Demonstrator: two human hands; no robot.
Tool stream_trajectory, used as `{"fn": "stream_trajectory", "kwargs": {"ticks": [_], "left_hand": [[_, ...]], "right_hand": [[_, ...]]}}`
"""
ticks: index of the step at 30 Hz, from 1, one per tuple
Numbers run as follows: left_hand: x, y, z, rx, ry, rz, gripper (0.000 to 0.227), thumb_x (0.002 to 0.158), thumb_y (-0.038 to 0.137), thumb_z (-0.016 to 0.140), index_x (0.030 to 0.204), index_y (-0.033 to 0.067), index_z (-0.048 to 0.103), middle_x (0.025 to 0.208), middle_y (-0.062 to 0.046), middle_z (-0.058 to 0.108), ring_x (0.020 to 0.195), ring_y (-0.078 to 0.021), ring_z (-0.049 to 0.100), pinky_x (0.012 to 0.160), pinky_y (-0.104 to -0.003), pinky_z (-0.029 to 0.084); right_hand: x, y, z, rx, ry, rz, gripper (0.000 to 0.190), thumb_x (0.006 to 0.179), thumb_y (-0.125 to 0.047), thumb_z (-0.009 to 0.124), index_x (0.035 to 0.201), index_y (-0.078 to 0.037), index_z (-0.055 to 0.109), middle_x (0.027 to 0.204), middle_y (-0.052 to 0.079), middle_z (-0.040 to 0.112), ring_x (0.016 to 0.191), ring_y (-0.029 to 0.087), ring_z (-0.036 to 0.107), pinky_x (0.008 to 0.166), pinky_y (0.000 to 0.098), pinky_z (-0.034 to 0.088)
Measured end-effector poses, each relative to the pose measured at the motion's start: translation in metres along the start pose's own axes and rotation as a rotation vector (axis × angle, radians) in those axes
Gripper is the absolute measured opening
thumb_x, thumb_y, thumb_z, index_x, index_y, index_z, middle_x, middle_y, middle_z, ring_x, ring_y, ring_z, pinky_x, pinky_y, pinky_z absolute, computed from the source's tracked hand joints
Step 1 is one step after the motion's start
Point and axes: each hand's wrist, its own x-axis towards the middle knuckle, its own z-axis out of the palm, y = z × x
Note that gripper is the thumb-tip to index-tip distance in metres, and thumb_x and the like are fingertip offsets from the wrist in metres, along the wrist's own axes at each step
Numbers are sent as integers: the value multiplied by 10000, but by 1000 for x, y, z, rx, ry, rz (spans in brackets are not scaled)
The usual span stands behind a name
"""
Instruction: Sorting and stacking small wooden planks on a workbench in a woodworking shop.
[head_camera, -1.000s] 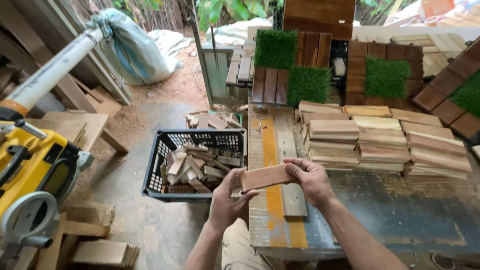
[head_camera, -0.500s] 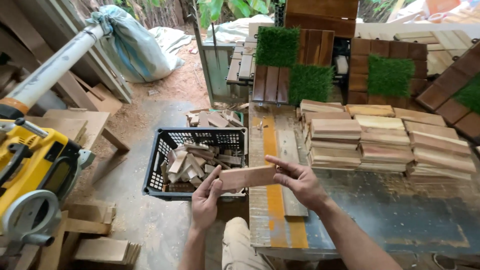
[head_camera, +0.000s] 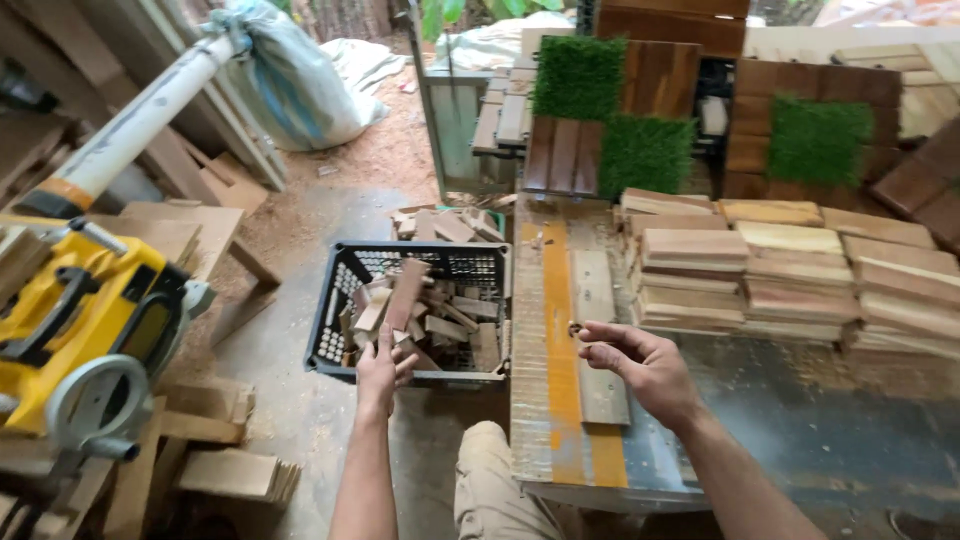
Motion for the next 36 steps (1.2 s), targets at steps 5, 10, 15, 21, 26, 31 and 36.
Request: {"fn": "stream_trajectory", "kwargs": {"ticks": [5,10,15,21,26,31,36], "left_hand": [[-40,-13,58,146,-104,124,708,926,309,793,1480,-12,492,1313,-297,622,959,-349,763,733,-356,613],[-131,-12,156,245,-395,408,409,923,140,758,1302,-1,695,1062,-219,767,864,-291,753,857,-422,589],[-181,-20,254,627,-617,494,626,907,377,748,1473,162,588,1375,-210,659,1296,-392,598,1118,-500,471],[-171,-74,310,697,-595,527,823,909,423,726,1598,123,390,1631,-142,394,1487,-330,394,1237,-491,300],[-190,-52,274,473,-443,543,573,910,340,722,1410,83,609,1457,-114,604,1349,-269,570,1146,-408,427],[-162,-57,213,189,-344,491,205,886,188,733,1037,66,798,1226,-90,769,1163,-169,704,1041,-283,509],[-127,-44,136,79,-404,352,769,845,59,748,1542,16,425,1339,-156,689,918,-130,692,878,-269,599]], "right_hand": [[-4,38,-58,-57,190,-19,349,893,-9,740,1240,26,740,1085,209,780,948,237,724,866,403,628],[-7,72,-139,-268,533,-8,359,891,-86,781,1249,-75,761,1141,138,769,1017,190,725,880,345,611],[19,128,-198,-334,604,109,617,909,-129,759,1478,-30,542,1370,257,631,1186,343,669,981,458,579],[28,77,-150,-362,555,250,758,852,-332,800,1524,-152,498,1369,91,659,1229,230,650,1017,405,573],[2,73,-129,-297,664,112,479,863,-310,777,1265,-67,686,1184,106,705,1095,224,671,947,352,554],[0,100,-102,174,590,31,186,895,-134,764,903,-7,628,836,127,666,784,231,702,773,379,663],[-1,75,-51,65,241,165,643,839,-28,749,1457,-135,609,1017,112,635,866,193,645,843,368,671]]}}
